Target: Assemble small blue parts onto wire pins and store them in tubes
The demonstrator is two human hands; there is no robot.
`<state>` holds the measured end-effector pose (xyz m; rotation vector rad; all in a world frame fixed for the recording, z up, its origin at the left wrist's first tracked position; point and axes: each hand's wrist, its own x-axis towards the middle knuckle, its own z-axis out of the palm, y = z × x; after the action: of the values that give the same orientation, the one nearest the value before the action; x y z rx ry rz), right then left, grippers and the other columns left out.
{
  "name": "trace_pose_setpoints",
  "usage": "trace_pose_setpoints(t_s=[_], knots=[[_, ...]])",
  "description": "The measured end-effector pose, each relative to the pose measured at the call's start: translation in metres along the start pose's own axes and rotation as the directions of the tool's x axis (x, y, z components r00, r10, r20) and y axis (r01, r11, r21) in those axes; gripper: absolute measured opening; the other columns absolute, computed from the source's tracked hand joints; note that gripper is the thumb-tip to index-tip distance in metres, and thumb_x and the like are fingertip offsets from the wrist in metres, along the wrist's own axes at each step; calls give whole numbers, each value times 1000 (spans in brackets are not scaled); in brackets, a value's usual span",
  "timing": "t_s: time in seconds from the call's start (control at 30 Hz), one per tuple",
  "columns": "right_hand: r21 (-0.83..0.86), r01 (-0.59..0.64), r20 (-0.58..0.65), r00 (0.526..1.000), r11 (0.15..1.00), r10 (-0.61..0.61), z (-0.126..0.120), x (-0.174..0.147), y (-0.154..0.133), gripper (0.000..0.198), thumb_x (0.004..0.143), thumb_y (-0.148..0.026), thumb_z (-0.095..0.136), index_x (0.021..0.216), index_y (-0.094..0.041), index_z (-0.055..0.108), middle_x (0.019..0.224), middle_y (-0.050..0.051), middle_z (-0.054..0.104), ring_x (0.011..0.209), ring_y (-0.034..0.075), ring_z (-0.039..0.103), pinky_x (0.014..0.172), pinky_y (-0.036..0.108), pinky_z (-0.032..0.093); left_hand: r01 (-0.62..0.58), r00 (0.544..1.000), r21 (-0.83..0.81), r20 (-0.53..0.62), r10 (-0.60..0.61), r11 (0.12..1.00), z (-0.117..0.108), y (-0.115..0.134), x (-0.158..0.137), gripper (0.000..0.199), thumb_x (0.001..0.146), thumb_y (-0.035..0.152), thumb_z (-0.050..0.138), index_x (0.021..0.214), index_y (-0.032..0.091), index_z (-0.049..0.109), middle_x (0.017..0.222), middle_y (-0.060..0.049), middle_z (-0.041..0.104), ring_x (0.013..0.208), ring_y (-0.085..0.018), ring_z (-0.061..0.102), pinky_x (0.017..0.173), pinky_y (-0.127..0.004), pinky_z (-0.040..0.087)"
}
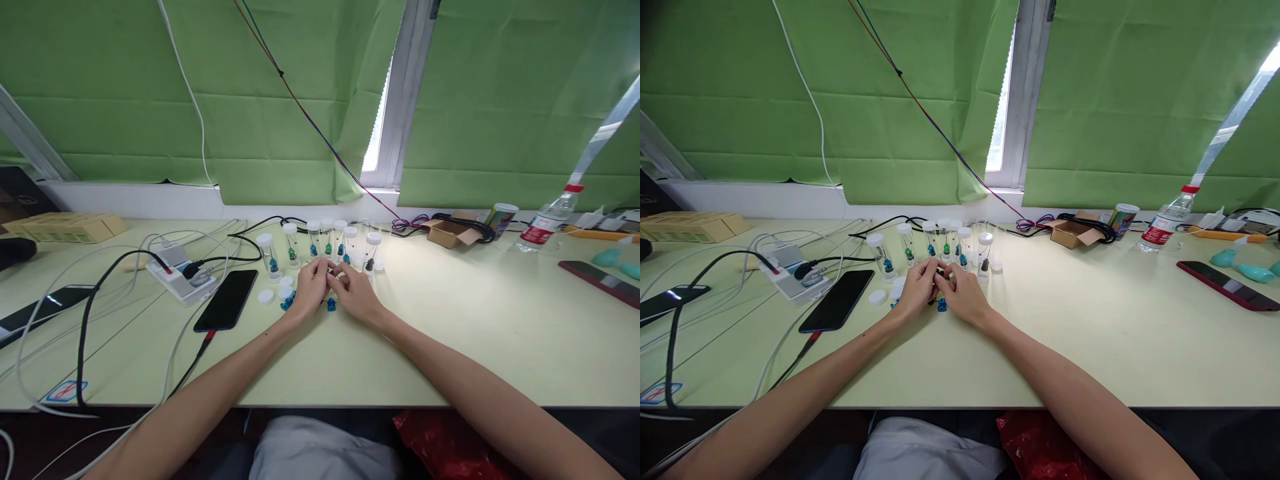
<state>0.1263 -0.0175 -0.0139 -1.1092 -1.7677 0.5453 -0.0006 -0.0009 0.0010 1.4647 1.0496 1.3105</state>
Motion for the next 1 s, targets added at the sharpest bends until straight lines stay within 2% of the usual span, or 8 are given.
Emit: trace_pose_setpoints(t_s=[0.67,1.0], knots=[[-18,27,8,1000,999,-26,0,1,0,17,90,-35,49,79,-21,50,48,-9,42,45,11,39,53,25,30,7,1000,28,-10,-6,1000,0,-2,0,28,85,39,48,71,19,61,48,5,41,39,-7,33,37,-18,26],[-33,27,24,999,999,-26,-1,0,-1,14,87,-30,50,76,-22,49,49,-8,44,47,12,42,54,26,31,15,998,58,63,-18,998,-2,-4,1,29,85,39,47,68,18,57,52,2,47,39,-7,34,37,-20,24]])
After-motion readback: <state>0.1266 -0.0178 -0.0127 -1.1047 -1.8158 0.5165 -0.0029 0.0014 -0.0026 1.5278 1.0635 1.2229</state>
